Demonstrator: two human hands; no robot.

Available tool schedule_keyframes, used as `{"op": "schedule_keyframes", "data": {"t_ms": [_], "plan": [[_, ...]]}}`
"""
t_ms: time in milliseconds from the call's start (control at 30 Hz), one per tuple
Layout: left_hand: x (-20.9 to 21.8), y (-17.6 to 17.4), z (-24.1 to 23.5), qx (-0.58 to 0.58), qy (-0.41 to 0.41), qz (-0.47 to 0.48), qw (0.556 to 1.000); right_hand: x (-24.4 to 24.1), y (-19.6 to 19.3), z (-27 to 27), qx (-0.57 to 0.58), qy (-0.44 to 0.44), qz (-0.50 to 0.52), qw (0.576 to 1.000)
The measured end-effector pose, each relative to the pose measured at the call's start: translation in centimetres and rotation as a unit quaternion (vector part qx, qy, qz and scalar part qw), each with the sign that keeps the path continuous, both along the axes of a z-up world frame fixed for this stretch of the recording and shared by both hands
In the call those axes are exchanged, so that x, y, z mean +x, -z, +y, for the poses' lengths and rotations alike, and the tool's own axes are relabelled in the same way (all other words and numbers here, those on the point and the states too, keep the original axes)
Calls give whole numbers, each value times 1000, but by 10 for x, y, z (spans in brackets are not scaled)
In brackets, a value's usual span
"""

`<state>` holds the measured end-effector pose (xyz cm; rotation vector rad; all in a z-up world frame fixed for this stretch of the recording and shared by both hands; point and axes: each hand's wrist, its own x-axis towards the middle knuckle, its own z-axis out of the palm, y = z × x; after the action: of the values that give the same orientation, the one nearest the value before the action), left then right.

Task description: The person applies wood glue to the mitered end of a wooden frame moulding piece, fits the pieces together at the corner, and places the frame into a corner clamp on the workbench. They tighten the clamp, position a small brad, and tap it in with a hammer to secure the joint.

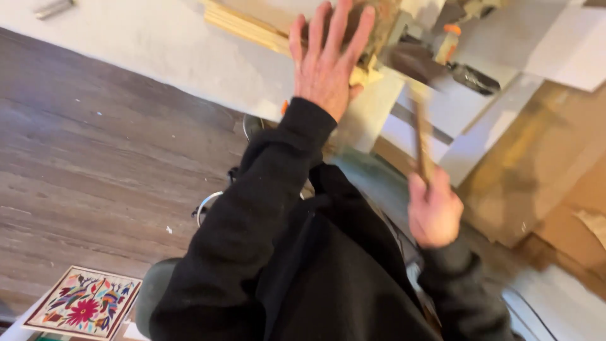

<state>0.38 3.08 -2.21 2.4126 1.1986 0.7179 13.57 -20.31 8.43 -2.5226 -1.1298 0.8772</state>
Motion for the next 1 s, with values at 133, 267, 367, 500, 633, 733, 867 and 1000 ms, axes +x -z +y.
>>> {"op": "schedule_keyframes", "data": {"t_ms": [133,267,367,500,633,733,867,1000], "plan": [[0,-4,-5,-16,10,-19,1000,-1,-1,-30,181,19,-11,983],[0,-9,1,-24,0,12,1000,14,42,-11,-8,-69,-62,996],[-1,-6,0,-18,6,5,1000,-3,-16,-2,152,-27,-25,988],[-1,-7,4,-15,6,-6,1000,7,13,-18,193,44,41,979],[-2,-5,0,-25,9,16,1000,12,-9,3,58,-56,-4,997],[-3,-9,1,-17,10,15,1000,12,-42,4,97,-5,22,995],[1,-7,3,-53,16,23,998,-8,-81,32,89,24,52,994],[-66,-50,-37,-24,-26,-23,999,-53,-79,95,140,-62,89,984]]}}
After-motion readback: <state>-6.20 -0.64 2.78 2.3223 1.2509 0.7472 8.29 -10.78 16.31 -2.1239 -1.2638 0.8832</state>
